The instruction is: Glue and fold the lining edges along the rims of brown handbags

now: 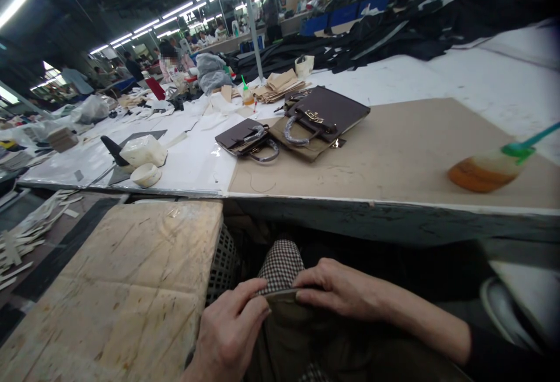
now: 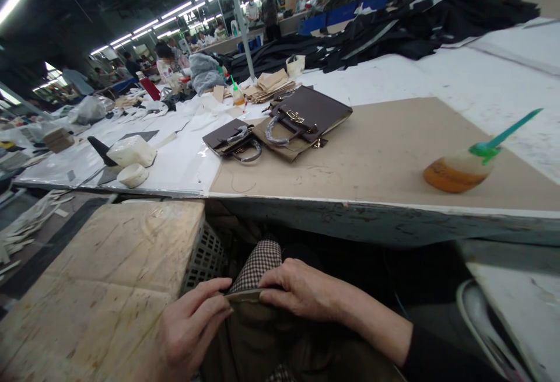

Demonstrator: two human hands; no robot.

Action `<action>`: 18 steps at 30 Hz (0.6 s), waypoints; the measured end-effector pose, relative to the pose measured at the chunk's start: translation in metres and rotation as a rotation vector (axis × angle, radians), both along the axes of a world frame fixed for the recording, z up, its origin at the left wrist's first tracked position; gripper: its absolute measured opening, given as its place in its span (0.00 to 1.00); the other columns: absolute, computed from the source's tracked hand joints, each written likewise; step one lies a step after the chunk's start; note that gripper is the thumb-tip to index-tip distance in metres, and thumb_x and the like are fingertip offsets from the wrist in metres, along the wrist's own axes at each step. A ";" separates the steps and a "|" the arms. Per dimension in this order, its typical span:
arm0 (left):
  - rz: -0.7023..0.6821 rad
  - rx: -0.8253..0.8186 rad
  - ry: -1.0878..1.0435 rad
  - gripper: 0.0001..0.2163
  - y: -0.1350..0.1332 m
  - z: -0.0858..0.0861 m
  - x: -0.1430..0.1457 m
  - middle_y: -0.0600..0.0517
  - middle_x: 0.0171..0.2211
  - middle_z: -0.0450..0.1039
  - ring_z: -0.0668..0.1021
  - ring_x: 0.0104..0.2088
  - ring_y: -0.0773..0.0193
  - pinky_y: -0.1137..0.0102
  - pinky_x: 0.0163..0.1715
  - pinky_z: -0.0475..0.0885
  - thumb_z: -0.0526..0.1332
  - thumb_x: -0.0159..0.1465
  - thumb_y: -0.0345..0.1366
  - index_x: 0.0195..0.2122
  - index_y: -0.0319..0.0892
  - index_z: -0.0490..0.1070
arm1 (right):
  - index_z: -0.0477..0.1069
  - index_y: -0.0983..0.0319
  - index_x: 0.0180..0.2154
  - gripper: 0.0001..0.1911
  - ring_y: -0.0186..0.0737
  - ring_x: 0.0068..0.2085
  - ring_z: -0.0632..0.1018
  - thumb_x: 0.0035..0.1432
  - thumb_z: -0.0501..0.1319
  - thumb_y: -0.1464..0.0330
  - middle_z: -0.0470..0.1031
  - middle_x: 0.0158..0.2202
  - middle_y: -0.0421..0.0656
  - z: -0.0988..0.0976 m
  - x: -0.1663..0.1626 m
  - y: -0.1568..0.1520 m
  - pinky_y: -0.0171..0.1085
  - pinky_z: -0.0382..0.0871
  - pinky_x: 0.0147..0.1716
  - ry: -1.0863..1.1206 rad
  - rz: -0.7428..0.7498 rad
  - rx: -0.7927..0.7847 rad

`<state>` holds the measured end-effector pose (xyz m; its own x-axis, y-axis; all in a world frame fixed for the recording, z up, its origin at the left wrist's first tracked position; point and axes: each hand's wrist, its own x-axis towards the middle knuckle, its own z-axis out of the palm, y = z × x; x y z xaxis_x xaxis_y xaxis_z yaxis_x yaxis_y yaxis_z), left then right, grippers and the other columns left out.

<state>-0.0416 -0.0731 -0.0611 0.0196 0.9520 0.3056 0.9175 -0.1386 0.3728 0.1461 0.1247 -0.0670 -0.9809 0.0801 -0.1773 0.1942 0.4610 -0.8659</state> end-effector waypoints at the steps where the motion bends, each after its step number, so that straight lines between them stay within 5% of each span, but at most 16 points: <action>1: 0.007 -0.007 -0.009 0.08 0.000 0.000 0.000 0.46 0.51 0.75 0.81 0.42 0.60 0.68 0.42 0.78 0.56 0.68 0.27 0.45 0.45 0.70 | 0.76 0.62 0.37 0.12 0.30 0.22 0.63 0.66 0.56 0.64 0.64 0.22 0.35 0.000 0.000 0.000 0.29 0.54 0.22 -0.002 -0.002 0.000; 11: 0.117 -0.168 -0.175 0.05 0.009 0.002 0.000 0.46 0.51 0.73 0.79 0.49 0.58 0.64 0.46 0.78 0.59 0.65 0.27 0.37 0.45 0.66 | 0.77 0.62 0.37 0.11 0.29 0.23 0.63 0.66 0.56 0.65 0.63 0.22 0.34 -0.004 0.000 0.002 0.28 0.54 0.22 0.010 -0.014 0.022; 18: 0.030 -0.082 -0.077 0.06 0.008 -0.001 0.001 0.44 0.53 0.73 0.80 0.47 0.59 0.67 0.45 0.78 0.56 0.68 0.27 0.43 0.43 0.69 | 0.77 0.62 0.38 0.12 0.30 0.23 0.64 0.66 0.56 0.64 0.64 0.22 0.35 -0.002 0.001 0.003 0.29 0.54 0.22 0.005 -0.025 0.014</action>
<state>-0.0406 -0.0653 -0.0619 -0.0293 0.9737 0.2261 0.8891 -0.0780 0.4509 0.1471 0.1275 -0.0693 -0.9795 0.1075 -0.1706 0.2012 0.4685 -0.8603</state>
